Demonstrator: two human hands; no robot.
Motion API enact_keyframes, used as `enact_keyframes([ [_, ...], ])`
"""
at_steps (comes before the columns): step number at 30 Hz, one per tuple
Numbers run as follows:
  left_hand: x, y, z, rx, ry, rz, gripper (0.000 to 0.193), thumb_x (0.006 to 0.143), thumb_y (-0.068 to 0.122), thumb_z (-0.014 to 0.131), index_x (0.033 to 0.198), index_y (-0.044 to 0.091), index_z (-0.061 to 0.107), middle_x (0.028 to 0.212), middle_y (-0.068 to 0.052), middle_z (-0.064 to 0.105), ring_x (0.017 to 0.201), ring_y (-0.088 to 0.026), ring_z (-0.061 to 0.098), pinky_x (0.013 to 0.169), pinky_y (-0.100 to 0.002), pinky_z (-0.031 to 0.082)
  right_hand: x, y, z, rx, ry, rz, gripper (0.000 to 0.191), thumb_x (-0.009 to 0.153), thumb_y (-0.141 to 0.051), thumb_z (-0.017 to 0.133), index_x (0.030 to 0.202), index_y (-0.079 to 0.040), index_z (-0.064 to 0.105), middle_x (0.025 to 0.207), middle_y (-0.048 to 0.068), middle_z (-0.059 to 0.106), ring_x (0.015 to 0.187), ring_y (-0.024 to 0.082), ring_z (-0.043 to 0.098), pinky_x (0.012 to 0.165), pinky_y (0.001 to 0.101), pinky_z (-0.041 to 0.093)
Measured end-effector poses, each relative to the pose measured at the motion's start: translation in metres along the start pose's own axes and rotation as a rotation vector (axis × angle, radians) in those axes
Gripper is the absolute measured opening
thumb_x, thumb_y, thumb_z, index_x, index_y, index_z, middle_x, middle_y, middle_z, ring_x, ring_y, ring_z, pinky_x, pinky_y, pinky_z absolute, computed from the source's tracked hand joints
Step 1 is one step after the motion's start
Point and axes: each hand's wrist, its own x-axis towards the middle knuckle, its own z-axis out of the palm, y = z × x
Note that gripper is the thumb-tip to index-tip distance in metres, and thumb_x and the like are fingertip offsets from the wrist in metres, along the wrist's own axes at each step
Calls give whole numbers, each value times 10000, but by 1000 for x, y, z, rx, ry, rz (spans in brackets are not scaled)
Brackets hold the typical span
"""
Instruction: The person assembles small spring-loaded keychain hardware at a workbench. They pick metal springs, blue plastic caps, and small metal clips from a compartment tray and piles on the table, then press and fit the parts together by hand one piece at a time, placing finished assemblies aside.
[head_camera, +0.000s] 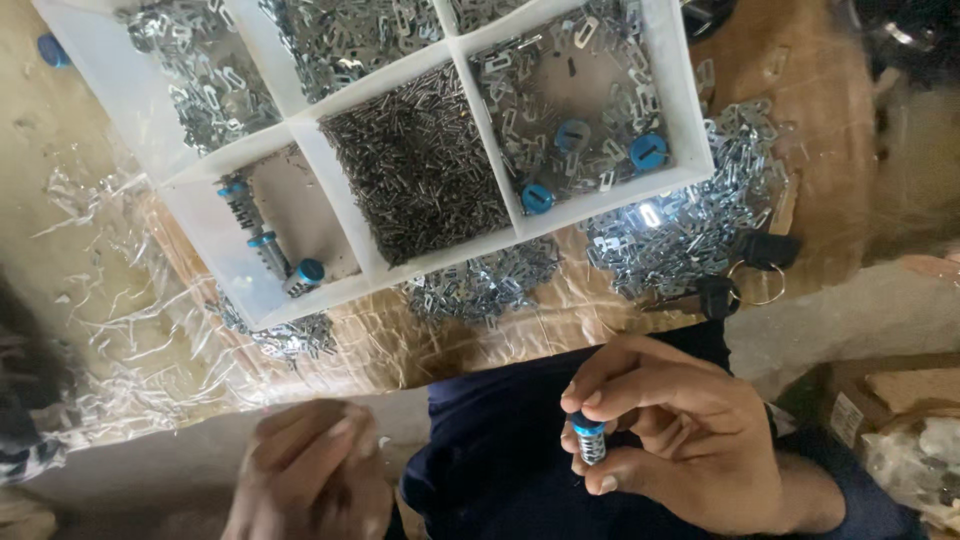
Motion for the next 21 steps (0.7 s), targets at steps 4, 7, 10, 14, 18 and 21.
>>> enact_keyframes([
  [4, -11, 32, 32, 30, -147, -197, 195, 795, -26, 763, 962, 72, 789, 946, -64, 740, 739, -150, 774, 645, -275, 639, -6, 0, -8, -16, -14, 8, 402, 874, 218, 754, 1248, 116, 648, 1302, 284, 570, 1074, 317, 725, 873, 399, 687],
  [7, -6, 46, 57, -332, -120, 115, 212, 771, 41, 862, 936, 74, 734, 898, -56, 701, 754, -187, 748, 653, -319, 630, -12, -1, -17, -36, -19, 19, 380, 895, 206, 738, 1255, 125, 648, 1314, 286, 565, 1080, 316, 727, 871, 397, 698],
  [10, 9, 56, 67, -338, -166, 236, 231, 767, -12, 838, 933, 52, 691, 911, -93, 709, 781, -232, 752, 682, -350, 645, -14, -4, -21, -47, -30, 23, 354, 893, 200, 733, 1234, 138, 662, 1314, 288, 560, 1089, 328, 727, 880, 409, 696],
  [14, 21, 52, 58, -51, -292, 554, 216, 846, 71, 850, 1030, 68, 737, 946, -69, 694, 867, -207, 720, 742, -341, 620, -9, -9, -17, -178, 7, -20, 335, 875, 175, 756, 1203, 140, 694, 1276, 265, 569, 1155, 324, 691, 911, 369, 657],
  [18, 9, 39, 50, -464, -394, 116, 152, 834, 125, 900, 973, 173, 862, 841, -68, 547, 802, -199, 607, 694, -344, 498, 2, -19, -20, -485, -304, -100, 261, 859, 84, 797, 1111, 49, 743, 1116, 150, 627, 1007, 222, 742, 990, 365, 620],
  [21, 8, 33, 53, -674, -501, -79, 394, 888, 203, 800, 1213, 34, 653, 1015, -71, 640, 895, -185, 678, 739, -333, 582, 0, -22, -23, -359, -287, 8, 251, 836, 81, 829, 1076, 55, 760, 1103, 209, 665, 935, 245, 779, 739, 306, 726],
])
